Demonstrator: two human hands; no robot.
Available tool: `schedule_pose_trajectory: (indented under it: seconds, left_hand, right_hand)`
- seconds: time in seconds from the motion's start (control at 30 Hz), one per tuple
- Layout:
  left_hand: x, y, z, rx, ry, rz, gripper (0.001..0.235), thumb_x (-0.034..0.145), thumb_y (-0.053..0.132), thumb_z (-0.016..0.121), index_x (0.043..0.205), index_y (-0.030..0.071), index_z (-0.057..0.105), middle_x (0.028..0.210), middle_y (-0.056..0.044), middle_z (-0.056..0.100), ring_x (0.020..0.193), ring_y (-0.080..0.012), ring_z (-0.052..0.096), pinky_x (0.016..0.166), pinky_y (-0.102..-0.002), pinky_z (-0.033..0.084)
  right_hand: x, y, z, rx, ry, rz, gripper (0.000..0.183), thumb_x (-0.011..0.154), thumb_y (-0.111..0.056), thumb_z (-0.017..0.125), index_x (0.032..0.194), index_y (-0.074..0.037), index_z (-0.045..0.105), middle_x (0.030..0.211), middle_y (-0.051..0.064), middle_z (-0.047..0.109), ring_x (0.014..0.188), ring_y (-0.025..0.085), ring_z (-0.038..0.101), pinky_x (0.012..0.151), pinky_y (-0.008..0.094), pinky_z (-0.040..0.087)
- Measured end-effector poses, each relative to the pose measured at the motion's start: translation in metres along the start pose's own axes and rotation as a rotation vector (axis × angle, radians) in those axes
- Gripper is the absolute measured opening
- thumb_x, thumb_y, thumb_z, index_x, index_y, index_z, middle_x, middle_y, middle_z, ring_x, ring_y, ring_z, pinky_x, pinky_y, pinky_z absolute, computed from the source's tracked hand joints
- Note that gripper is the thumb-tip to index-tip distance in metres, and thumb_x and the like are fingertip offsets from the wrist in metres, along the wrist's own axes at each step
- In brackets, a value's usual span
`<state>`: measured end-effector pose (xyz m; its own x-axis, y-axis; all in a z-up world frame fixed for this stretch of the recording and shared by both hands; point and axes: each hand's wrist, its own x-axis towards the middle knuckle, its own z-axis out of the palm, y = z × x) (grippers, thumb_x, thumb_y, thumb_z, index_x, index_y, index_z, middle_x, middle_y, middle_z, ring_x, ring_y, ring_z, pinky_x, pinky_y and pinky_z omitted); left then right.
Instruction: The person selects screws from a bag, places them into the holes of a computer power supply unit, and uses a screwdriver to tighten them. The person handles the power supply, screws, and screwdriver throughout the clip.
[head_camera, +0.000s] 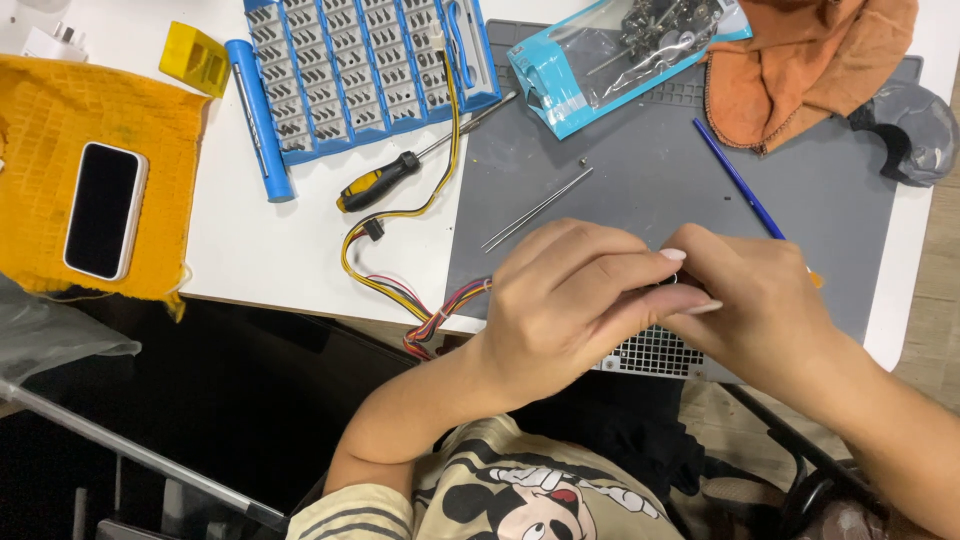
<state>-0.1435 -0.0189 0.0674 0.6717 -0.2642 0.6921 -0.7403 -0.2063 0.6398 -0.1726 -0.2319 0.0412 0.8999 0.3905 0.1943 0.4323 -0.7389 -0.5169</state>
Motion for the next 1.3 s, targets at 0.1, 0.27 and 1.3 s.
schedule_pose_trajectory:
  seconds: [0.1,0.27,1.3]
  left_hand:
    - [0.003,0.001,-0.003,-0.06,-0.05,-0.033,0.016,0.102,0.01,0.08,0.114,0.006,0.07,0.104,-0.008,0.07,0.087,-0.0254,0.072,0.082,-0.038,0.06]
    - [0.007,0.001,-0.016,-0.119,-0.178,-0.015,0.016,0.106,0.011,0.076,0.12,0.006,0.07,0.11,-0.007,0.072,0.09,-0.0252,0.073,0.087,-0.038,0.061]
    - [0.005,0.013,-0.03,-0.073,-0.3,0.038,0.013,0.103,0.001,0.073,0.116,-0.002,0.073,0.111,-0.014,0.074,0.097,-0.0249,0.076,0.091,-0.038,0.067]
  right_hand:
    - [0.016,-0.009,-0.024,-0.032,-0.198,0.1,0.016,0.09,-0.013,0.07,0.101,-0.015,0.059,0.071,-0.003,0.058,0.059,0.02,0.052,0.05,0.037,0.037]
    - [0.053,0.03,-0.04,-0.043,-0.432,0.187,0.038,0.094,-0.022,0.068,0.131,-0.023,0.066,0.097,-0.001,0.08,0.084,0.022,0.076,0.072,0.04,0.056]
    - [-0.022,0.008,-0.077,-0.185,-0.069,0.201,0.021,0.106,-0.018,0.064,0.125,-0.013,0.072,0.07,0.0,0.066,0.053,0.019,0.057,0.053,0.034,0.042]
